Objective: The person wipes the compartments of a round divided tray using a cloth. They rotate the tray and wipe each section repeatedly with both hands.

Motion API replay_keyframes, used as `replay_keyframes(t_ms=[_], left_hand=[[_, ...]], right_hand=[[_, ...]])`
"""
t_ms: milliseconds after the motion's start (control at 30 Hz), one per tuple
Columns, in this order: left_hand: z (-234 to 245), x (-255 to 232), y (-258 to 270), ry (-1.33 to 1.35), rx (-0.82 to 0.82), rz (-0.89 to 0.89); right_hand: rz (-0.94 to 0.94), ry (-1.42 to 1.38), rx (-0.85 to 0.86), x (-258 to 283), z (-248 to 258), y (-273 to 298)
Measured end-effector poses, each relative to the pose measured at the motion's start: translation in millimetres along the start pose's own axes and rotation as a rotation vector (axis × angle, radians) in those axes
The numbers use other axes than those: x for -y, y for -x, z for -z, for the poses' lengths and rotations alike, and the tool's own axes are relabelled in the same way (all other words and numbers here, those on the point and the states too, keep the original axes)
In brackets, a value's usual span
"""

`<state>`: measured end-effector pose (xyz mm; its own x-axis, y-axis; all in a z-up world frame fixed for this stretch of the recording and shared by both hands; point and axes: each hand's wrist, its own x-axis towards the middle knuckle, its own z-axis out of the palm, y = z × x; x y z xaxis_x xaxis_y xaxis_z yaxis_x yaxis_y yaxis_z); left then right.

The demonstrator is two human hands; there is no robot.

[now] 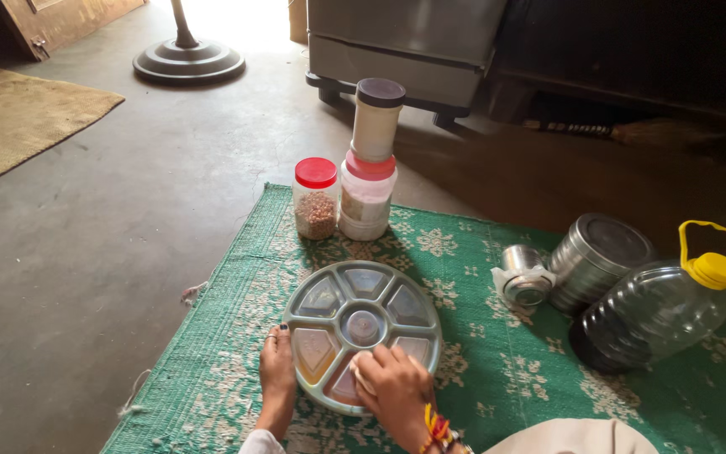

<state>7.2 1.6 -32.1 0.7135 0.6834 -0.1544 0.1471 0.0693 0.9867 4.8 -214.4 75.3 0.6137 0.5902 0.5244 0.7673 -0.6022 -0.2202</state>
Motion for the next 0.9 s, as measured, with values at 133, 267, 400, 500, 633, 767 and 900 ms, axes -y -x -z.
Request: replay_keyframes(t_ms=[133, 267, 400, 500, 633, 767, 900], left_hand=[[1.9, 1.8, 3.8, -0.033, 0.004, 0.037], [1.3, -3.0, 5.5, -0.033, 0.000, 0.010], [-1.7, -7.2, 8.4, -0.071, -0.029, 0.054], [-5.9, -8.5, 8.6, -0.090, -0.061, 0.060], [-11.1, -10.9, 9.0, -0.132, -0.135, -0.045], [-13.0, -13.2, 7.8, -0.177, -0.139, -0.020], [-12.4, -13.6, 8.5, -0.154, -0.132, -0.031]], right_hand=[[0.044, 0.014, 0.019, -22.4, 5.6, 12.5], [-0.015, 0.083, -0.003, -66.6, -25.2, -8.8], [-0.037, 0.182, -0.045, -120.3, -70.0, -45.6], [-0.086, 0.147, -0.046, -159.6, -104.5, -80.2], [-0.241, 0.135, -0.034, -199.9, -142.1, -123.2], [-0.329, 0.150, -0.014, -225.2, -164.7, -146.8], [-0.314, 0.098, -0.043, -233.3, -172.2, -152.7]])
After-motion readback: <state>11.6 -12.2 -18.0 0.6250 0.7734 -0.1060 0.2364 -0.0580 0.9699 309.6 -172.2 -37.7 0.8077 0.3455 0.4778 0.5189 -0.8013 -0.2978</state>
